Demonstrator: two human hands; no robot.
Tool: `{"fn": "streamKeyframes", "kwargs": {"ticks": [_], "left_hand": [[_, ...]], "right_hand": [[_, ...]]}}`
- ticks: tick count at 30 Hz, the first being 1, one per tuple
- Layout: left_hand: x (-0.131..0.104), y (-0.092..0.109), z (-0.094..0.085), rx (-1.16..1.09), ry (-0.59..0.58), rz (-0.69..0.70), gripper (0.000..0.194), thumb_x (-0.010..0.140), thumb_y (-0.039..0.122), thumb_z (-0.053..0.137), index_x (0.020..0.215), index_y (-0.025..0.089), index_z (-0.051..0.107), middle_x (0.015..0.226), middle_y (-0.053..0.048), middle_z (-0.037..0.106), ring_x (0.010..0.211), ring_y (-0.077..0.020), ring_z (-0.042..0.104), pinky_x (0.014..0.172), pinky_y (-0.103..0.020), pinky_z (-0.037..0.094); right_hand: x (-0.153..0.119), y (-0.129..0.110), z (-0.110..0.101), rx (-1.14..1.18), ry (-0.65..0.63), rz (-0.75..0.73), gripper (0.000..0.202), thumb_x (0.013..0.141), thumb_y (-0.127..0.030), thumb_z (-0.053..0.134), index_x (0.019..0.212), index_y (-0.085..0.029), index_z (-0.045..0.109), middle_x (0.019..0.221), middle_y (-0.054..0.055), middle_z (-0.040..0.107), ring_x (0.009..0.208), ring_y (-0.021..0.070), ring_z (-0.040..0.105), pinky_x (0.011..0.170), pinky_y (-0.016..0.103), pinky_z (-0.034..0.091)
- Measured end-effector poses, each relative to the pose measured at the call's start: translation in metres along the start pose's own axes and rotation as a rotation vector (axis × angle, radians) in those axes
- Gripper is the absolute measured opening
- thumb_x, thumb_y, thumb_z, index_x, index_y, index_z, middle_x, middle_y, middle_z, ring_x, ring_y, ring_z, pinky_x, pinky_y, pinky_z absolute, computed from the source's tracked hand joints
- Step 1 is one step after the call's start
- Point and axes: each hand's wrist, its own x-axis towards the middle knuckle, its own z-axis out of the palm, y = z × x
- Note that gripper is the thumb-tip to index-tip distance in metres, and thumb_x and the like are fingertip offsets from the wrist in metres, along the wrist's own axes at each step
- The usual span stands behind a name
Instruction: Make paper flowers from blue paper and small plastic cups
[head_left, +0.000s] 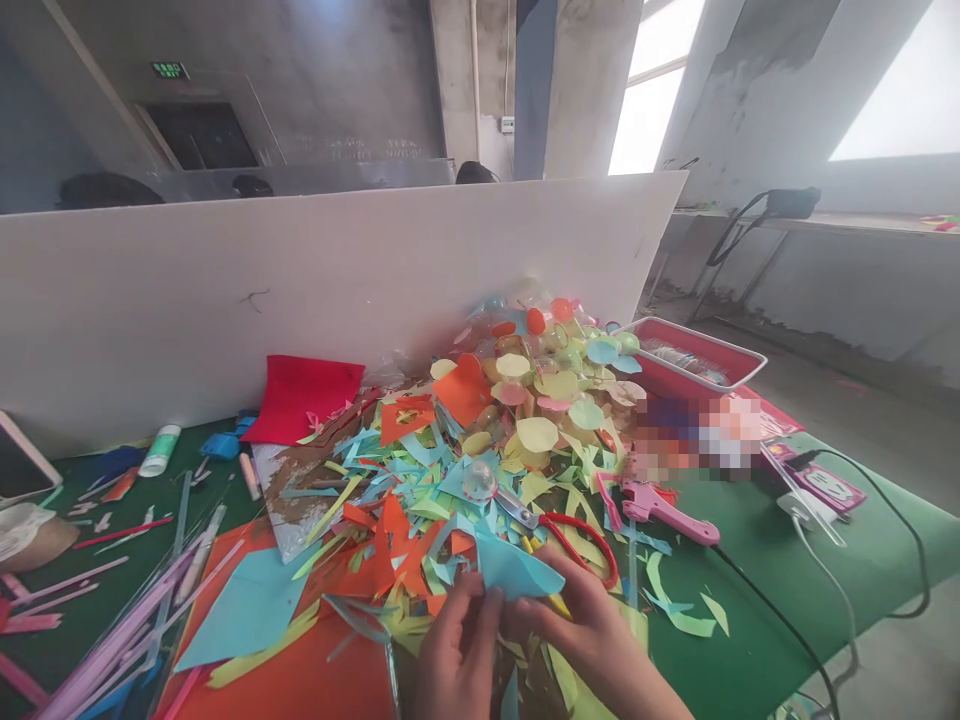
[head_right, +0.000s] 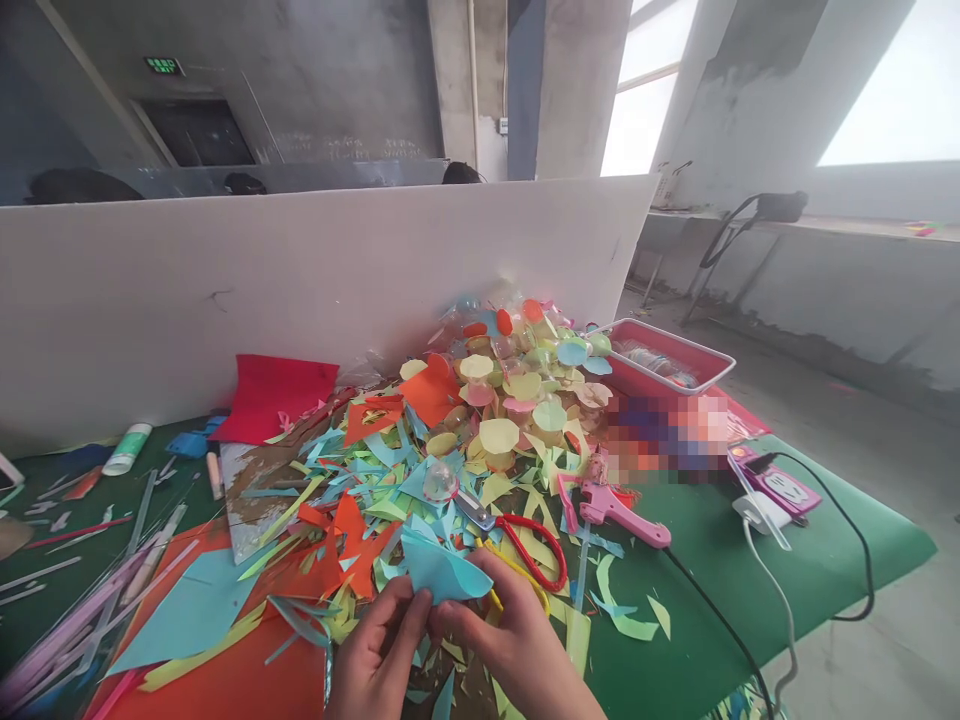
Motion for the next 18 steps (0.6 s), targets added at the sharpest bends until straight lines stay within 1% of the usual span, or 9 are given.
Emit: {"fn": "streamKeyframes", "kwargs": {"ticks": [3,5,7,9,12,15,18], "left_hand": [[-0.004,0.001,0.003,-0.069,0.002,-0.027,0.054,0.065,0.067,0.07,0.088,0.018,0.067,0.08,-0.005,0.076,0.076,-0.0224,0.072,0.067,-0.025,0.057],[-0.006,0.003,0.005,-0.108,0.009,-0.034,0.054,0.064,0.065,0.073,0.09,0.018,0.067,0.08,-0.005,0.076,0.074,-0.0212,0.072,0.068,-0.025,0.057],[-0.007,0.006,0.006,-0.143,0.013,-0.037,0.052,0.063,0.062,0.075,0.09,0.018,0.066,0.08,-0.005,0.075,0.076,-0.0209,0.071,0.069,-0.025,0.057],[-0.008,0.009,0.006,-0.169,-0.006,-0.035,0.049,0.064,0.061,0.075,0.086,0.018,0.066,0.078,-0.005,0.075,0.076,-0.0215,0.071,0.07,-0.026,0.057],[-0.009,0.01,0.006,-0.172,-0.029,-0.029,0.046,0.065,0.06,0.074,0.084,0.019,0.066,0.076,-0.004,0.074,0.075,-0.0212,0.07,0.073,-0.027,0.057],[-0.01,0.01,0.006,-0.161,-0.017,-0.013,0.044,0.065,0.058,0.075,0.083,0.019,0.066,0.072,-0.003,0.072,0.071,-0.0187,0.068,0.069,-0.023,0.055],[-0.011,0.009,0.009,-0.203,-0.018,-0.005,0.044,0.064,0.059,0.076,0.078,0.02,0.065,0.06,0.001,0.065,0.058,-0.0145,0.062,0.059,-0.02,0.053]], "right_hand": [[0.002,0.006,0.004,0.076,0.03,-0.076,0.03,0.082,-0.048,0.068,0.078,-0.02,0.061,0.071,0.0,0.063,0.068,0.0177,0.061,0.069,0.029,0.052],[0.003,0.008,0.006,0.082,0.048,-0.105,0.032,0.084,-0.048,0.066,0.073,-0.019,0.058,0.068,0.0,0.061,0.067,0.0161,0.059,0.068,0.027,0.05],[0.004,0.008,0.007,0.08,0.068,-0.106,0.034,0.085,-0.048,0.065,0.071,-0.018,0.057,0.066,0.0,0.06,0.065,0.0152,0.057,0.066,0.026,0.048],[0.004,0.007,0.007,0.083,0.079,-0.093,0.035,0.085,-0.05,0.065,0.072,-0.018,0.057,0.064,0.0,0.06,0.063,0.0149,0.056,0.064,0.026,0.048],[0.002,0.005,0.007,0.097,0.071,-0.065,0.037,0.084,-0.053,0.064,0.074,-0.018,0.058,0.063,0.0,0.059,0.061,0.0155,0.057,0.062,0.026,0.048],[0.001,0.005,0.008,0.113,0.07,-0.051,0.038,0.083,-0.055,0.065,0.074,-0.018,0.059,0.064,0.002,0.061,0.062,0.0164,0.058,0.062,0.027,0.049],[-0.001,0.007,0.01,0.122,0.105,-0.048,0.04,0.081,-0.056,0.066,0.072,-0.017,0.06,0.064,0.002,0.061,0.062,0.0163,0.057,0.063,0.027,0.048]]}}
